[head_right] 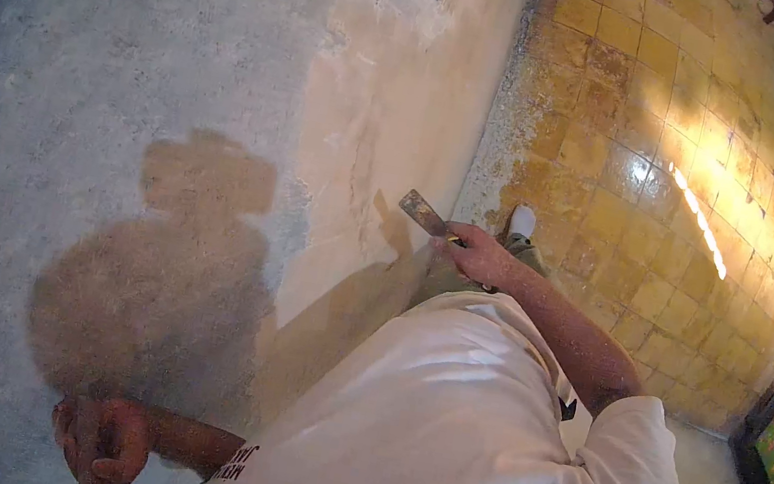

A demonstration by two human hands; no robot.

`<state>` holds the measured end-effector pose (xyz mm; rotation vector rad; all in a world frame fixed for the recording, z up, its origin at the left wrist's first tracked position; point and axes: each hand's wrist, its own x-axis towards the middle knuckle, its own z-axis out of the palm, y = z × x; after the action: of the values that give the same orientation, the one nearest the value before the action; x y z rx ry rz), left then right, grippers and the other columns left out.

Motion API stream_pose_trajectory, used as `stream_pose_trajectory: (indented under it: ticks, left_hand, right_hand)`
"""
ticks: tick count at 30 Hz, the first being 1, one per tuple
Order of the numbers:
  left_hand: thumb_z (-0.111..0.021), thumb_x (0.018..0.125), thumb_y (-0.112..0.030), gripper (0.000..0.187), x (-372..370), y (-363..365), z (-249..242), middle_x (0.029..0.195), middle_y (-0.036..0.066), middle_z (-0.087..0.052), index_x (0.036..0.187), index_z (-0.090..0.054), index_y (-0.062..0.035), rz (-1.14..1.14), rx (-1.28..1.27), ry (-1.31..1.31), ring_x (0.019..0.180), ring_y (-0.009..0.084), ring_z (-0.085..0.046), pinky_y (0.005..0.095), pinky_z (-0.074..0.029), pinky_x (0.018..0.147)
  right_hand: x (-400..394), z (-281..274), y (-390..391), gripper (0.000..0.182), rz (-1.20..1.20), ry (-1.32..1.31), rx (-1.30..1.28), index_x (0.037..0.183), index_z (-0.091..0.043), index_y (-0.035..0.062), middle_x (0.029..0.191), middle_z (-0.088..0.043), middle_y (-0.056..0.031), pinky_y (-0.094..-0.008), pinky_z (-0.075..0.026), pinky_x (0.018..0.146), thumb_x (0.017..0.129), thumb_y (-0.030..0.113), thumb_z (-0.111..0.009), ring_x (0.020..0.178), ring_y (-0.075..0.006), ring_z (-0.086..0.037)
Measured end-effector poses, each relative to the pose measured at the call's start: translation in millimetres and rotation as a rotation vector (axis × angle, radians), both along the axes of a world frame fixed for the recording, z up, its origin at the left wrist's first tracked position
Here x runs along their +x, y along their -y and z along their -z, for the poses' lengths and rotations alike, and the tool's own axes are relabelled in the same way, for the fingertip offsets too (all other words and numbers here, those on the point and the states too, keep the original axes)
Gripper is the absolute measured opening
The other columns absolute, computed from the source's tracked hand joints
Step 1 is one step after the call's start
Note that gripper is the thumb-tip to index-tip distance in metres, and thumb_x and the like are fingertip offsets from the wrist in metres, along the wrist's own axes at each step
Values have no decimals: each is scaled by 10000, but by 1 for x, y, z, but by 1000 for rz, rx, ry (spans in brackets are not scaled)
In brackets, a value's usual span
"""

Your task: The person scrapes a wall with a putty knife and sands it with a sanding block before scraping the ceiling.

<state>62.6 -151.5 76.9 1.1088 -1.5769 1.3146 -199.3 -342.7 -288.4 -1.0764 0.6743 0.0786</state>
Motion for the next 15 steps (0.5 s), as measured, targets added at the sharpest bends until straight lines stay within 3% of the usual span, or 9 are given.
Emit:
stream_pose_trajectory:
  ticks: [1, 3, 5, 7, 8, 10, 13, 15]
  left_hand:
    - [-349, 862, -301, 434, -5, 3, 0, 724, 243, -579, 847, -550, 83, -133, -40, 8, 663, 395, -598, 535, -504, 587]
    - [-330, 867, -314, 456, 1, -7, -4, 715, 237, -574, 850, -551, 85, -172, 8, 13, 660, 387, -597, 528, -504, 575]
    - [-310, 872, -326, 478, 2, -7, 2, 705, 232, -568, 853, -551, 86, -213, 57, 19, 656, 378, -595, 521, -505, 564]
    - [-452, 889, -388, 302, -12, 33, 22, 833, 136, -609, 940, -502, -95, 674, -272, -369, 654, 239, -584, 425, -522, 660]
    - [-452, 889, -388, 302, -13, 28, 20, 833, 136, -609, 940, -502, -95, 670, -271, -370, 654, 239, -584, 425, -522, 660]
    - [-449, 897, -325, 277, -13, 13, 14, 775, 117, -591, 936, -498, -55, 217, 38, -257, 622, 216, -566, 405, -489, 577]
    - [-411, 913, -329, 293, -5, 14, 7, 728, 96, -571, 925, -506, -52, 96, 70, -47, 581, 190, -530, 361, -447, 529]
    - [-396, 917, -343, 304, -11, 22, 10, 713, 90, -563, 913, -509, -61, 13, 10, -50, 568, 190, -516, 355, -436, 527]
  right_hand:
    - [4, 5, -1, 189, -7, -4, 43, 943, -563, 36, 620, -471, 8, -251, -437, 526, 876, 213, -561, 547, -82, -466]
    - [14, 7, -2, 207, -15, -11, 85, 922, -572, 32, 592, -462, 6, -252, -434, 523, 882, 234, -553, 533, -83, -460]
    - [27, 1, -7, 233, 59, 74, -43, 914, -575, 27, 621, -492, -6, -257, -437, 526, 894, 255, -532, 549, -91, -481]
    - [38, -7, -4, 237, 49, 74, -32, 910, -576, 23, 632, -504, -10, -263, -441, 534, 897, 254, -524, 558, -97, -492]
    - [43, -12, -2, 241, 41, 76, -23, 907, -578, 20, 642, -516, -14, -270, -446, 543, 900, 253, -516, 567, -102, -504]
    - [56, -12, -3, 258, 48, 119, -9, 899, -577, 18, 646, -520, -18, -276, -450, 552, 903, 269, -516, 572, -107, -512]
    - [79, -25, -3, 301, 45, 146, -22, 882, -573, 17, 648, -527, -29, -282, -454, 563, 908, 310, -513, 581, -113, -522]
    - [91, -40, 0, 325, 34, 129, -47, 874, -570, 18, 648, -529, -36, -281, -454, 566, 910, 335, -510, 583, -114, -525]
